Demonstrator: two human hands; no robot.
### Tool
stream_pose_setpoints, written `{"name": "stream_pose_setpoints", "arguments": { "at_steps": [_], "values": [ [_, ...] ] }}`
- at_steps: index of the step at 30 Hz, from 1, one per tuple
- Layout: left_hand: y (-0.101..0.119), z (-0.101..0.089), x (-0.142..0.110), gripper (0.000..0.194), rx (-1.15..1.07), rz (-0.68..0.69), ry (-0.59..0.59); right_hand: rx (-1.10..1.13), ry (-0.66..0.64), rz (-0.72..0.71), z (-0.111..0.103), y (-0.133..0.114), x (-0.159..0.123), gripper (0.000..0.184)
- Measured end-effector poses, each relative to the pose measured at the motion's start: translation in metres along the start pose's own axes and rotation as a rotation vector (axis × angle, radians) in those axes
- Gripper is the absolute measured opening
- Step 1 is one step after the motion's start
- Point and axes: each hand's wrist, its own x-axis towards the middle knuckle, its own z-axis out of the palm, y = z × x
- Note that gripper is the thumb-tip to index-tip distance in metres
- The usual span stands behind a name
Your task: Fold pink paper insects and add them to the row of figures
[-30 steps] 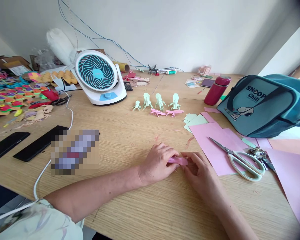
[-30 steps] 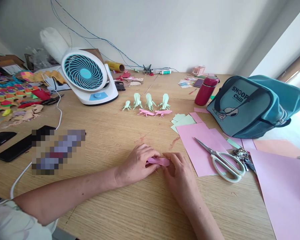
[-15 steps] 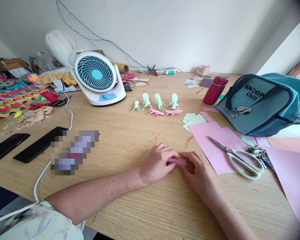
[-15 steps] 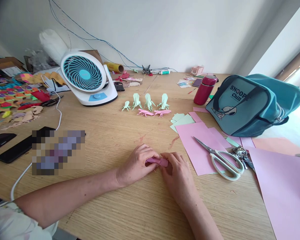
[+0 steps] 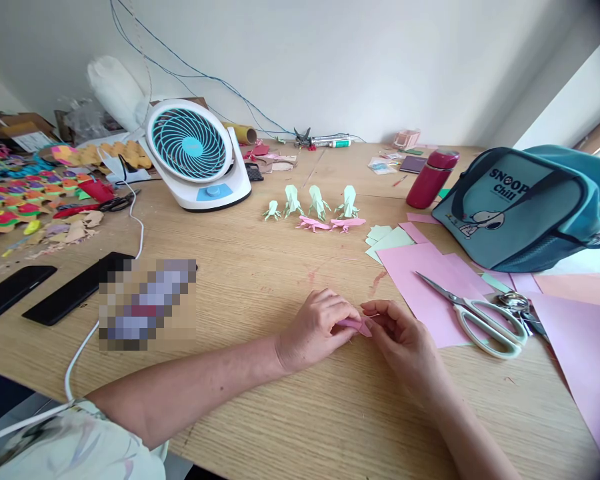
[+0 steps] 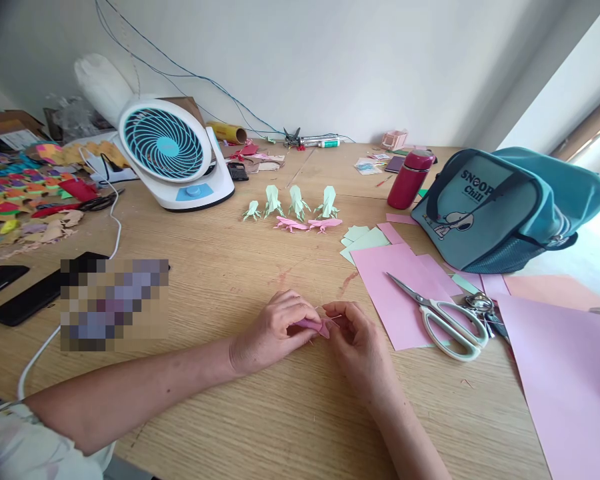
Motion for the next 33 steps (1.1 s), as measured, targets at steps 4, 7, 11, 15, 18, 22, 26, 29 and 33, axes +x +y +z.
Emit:
{"name": "stream_pose_setpoints", "arguments": {
  "at_steps": [4, 7, 11, 15, 18, 22, 26, 29, 33],
  "values": [
    [0.002, 0.0, 0.0, 0.008, 0.015, 0.007, -0.017, 0.07, 0.012, 0.066, -0.001, 0.003, 0.001, 0.023],
    [0.003, -0.001, 0.0, 0.008, 0.05, 0.011, -0.014, 0.109, 0.016, 0.11, -0.002, 0.002, 0.001, 0.028],
    [0.003, -0.001, 0.0, 0.004, 0.101, 0.029, -0.006, 0.146, 0.038, 0.148, -0.001, 0.002, 0.0, 0.035],
    [0.002, -0.001, 0.0, 0.005, 0.126, 0.049, 0.008, 0.151, 0.053, 0.139, 0.001, 0.007, 0.0, 0.041],
    [0.002, -0.002, 0.001, 0.006, 0.133, 0.043, 0.013, 0.145, 0.059, 0.114, 0.002, 0.01, 0.0, 0.04],
    [0.002, -0.002, 0.001, 0.007, 0.146, 0.028, 0.017, 0.038, 0.025, 0.01, -0.001, 0.003, 0.0, 0.027],
    [0.002, -0.001, 0.0, 0.01, 0.142, 0.033, 0.023, -0.239, -0.048, -0.123, -0.005, -0.006, -0.004, 0.017],
    [0.001, -0.001, 0.0, 0.011, 0.136, 0.034, 0.027, -0.375, -0.073, -0.172, -0.007, -0.008, -0.006, 0.018],
    [0.002, -0.002, 0.0, 0.005, 0.143, 0.017, 0.023, -0.418, -0.105, -0.226, -0.006, -0.008, -0.006, 0.016]
  ]
}}
